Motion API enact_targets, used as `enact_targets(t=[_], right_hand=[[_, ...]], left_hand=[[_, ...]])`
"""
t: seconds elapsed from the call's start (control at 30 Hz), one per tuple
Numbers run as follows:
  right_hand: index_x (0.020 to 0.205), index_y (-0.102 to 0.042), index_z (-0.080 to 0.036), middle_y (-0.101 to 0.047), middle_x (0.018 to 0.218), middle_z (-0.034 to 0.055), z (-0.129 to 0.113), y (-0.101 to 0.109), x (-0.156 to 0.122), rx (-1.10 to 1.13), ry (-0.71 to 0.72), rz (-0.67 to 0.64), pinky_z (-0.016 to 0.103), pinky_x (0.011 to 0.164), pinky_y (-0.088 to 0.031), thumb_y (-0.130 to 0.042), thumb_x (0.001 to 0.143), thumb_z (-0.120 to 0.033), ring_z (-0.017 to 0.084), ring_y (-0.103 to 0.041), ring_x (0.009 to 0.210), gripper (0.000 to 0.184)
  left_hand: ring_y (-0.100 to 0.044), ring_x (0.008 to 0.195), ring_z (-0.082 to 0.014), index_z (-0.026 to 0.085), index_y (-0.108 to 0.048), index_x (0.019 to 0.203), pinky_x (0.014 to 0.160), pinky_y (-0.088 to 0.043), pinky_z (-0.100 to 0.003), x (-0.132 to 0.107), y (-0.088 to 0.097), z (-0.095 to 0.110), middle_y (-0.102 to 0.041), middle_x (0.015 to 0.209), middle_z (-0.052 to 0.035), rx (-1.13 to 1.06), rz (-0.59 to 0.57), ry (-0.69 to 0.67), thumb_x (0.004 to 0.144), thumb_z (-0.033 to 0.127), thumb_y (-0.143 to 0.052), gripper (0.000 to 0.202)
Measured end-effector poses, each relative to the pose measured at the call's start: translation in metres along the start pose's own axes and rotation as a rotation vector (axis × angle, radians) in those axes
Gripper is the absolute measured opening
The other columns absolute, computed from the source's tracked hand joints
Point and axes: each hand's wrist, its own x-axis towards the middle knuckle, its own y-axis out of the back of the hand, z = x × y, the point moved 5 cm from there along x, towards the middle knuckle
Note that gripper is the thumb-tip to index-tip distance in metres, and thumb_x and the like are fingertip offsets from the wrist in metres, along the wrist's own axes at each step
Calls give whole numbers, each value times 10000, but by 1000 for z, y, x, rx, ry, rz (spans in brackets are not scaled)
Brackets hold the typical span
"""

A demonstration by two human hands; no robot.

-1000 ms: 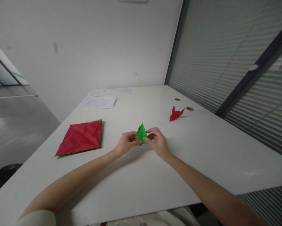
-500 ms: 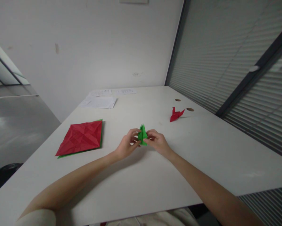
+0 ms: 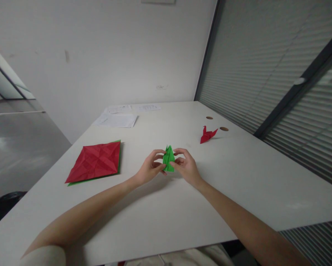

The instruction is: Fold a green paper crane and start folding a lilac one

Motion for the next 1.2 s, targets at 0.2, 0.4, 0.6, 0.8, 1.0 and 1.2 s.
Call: enact_targets(t=[0.2, 0.4, 0.6, 0.8, 1.0, 1.2], right_hand=[[1113, -579, -254, -536, 1080, 48, -6, -2, -1, -67, 66, -45, 273, 641, -526, -700, 746, -276, 120, -591, 730, 387], [1171, -598, -265, -520, 1014, 34, -5, -3, 1, -28, 32, -46, 261, 626, -520, -704, 735, -268, 110, -583, 709, 449], [1153, -634, -263, -534, 968, 26, -2, -1, 3, -18, 14, -21, 261, 609, -512, -718, 714, -281, 114, -588, 699, 447], [968, -659, -222, -626, 956, 38, 1, 1, 5, 5, -36, 2, 283, 666, -521, -752, 663, -285, 147, -600, 768, 326], [766, -663, -185, -617, 867, 29, 10, 2, 7, 1, -125, 11, 283, 658, -523, -794, 583, -344, 149, -614, 725, 276], [773, -703, -181, -614, 877, 29, 19, 0, 5, 20, -189, -31, 304, 683, -527, -819, 558, -335, 145, -618, 698, 289]], left_hand=[[-675, 769, -156, 221, -453, 1295, 657, -606, -300, 0, 0, -1, -613, 1111, -98, 18, 3, 37, 758, 276, -719, 602], [-687, 742, -159, 233, -463, 1359, 684, -607, -329, 1, 3, -4, -583, 1249, -130, 48, 15, 63, 740, 236, -723, 672], [-673, 727, -134, 229, -488, 1342, 667, -600, -300, 2, 3, -5, -548, 1297, -134, 55, 10, 32, 756, 239, -710, 627], [-676, 726, -139, 223, -477, 1304, 668, -603, -307, 2, 6, -9, -580, 1196, -115, 65, 25, 24, 745, 231, -721, 610], [-681, 756, -152, 201, -521, 1240, 736, -600, -357, 3, 10, -13, -609, 1138, -92, 27, 39, 39, 714, 204, -738, 569], [-672, 732, -157, 146, -649, 1004, 713, -596, -343, 5, 13, -19, -666, 961, -52, 6, 71, 28, 683, 254, -780, 363]])
